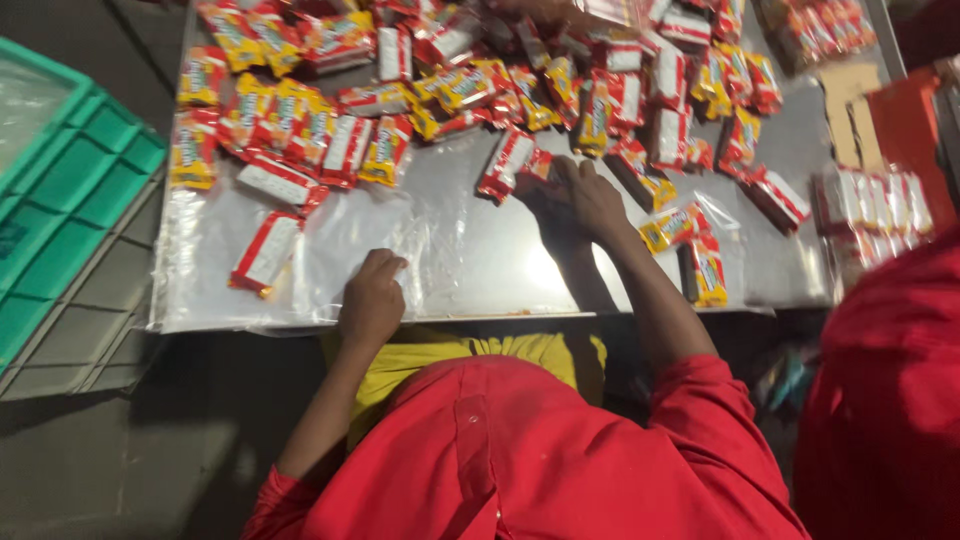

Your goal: The person repeatedly picks up small snack packets from a table, places them into clear plastic bags, and sets the filled bags aside. A second person in red is visible working alongside, also handling snack packets.

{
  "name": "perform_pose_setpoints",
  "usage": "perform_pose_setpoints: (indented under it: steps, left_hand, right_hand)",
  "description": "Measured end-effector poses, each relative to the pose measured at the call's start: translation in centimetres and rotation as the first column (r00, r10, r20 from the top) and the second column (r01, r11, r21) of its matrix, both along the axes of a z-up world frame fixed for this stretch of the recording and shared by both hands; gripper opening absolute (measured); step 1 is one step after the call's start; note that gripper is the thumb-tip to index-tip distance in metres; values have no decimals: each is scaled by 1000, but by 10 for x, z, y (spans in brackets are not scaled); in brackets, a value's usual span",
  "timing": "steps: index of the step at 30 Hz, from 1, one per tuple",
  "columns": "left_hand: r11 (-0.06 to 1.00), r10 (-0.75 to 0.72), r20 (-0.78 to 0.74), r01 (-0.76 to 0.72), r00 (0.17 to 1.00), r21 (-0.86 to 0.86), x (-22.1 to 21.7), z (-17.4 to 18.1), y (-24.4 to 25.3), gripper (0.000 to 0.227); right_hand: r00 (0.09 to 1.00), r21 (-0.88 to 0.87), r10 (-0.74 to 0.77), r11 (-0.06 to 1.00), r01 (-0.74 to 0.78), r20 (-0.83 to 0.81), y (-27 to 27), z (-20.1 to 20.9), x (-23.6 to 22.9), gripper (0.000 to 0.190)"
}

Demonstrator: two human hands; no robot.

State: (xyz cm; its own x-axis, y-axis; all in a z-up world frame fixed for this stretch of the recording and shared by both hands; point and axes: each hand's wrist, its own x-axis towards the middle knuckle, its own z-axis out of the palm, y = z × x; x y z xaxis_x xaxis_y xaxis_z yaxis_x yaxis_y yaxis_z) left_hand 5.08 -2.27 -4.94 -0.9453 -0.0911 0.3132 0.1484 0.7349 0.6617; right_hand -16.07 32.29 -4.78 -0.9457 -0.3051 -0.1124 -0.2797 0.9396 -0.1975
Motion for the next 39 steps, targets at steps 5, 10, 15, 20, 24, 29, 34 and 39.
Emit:
perform_pose_setpoints:
  steps: [5, 10, 15, 20, 24, 29, 34, 39]
  left_hand:
    - [999, -31, 9, 31, 999, -11, -4, 2, 0, 38]
    - [1000, -2, 38, 3, 999, -29, -1, 8, 1, 45]
    - [1000, 3, -25, -3, 1000, -1, 1, 7, 3, 36]
    - [993, 42, 14, -43, 999, 107, -3, 15, 1, 12]
    - [997, -2, -67, -3, 998, -81, -12, 17, 8, 11]
    - [982, -48, -39, 40, 998, -187, -31, 10, 22, 17]
    - [987, -79, 83, 90, 993, -137, -31, 6, 28, 51]
    - [980, -199, 54, 199, 979, 1, -44, -9, 29, 65]
  right_hand:
    - [931, -658, -195, 751, -62, -309, -37, 7, -15, 74]
    - [913, -381, -306, 905, 191, -269, -129, 12, -20, 65]
    - [930, -288, -89, 958, -19, -356, -123, 4, 9, 55]
    - [817, -348, 77, 879, -327, -572, -50, 10, 53, 76]
    - [866, -348, -13, 918, -188, -500, -10, 23, 75, 80]
    - [879, -236, 35, 957, -166, -476, -12, 22, 93, 70]
    - [855, -266, 11, 948, -173, -518, -26, 29, 101, 82]
    - [956, -933, 94, 209, -292, -278, -73, 15, 105, 87]
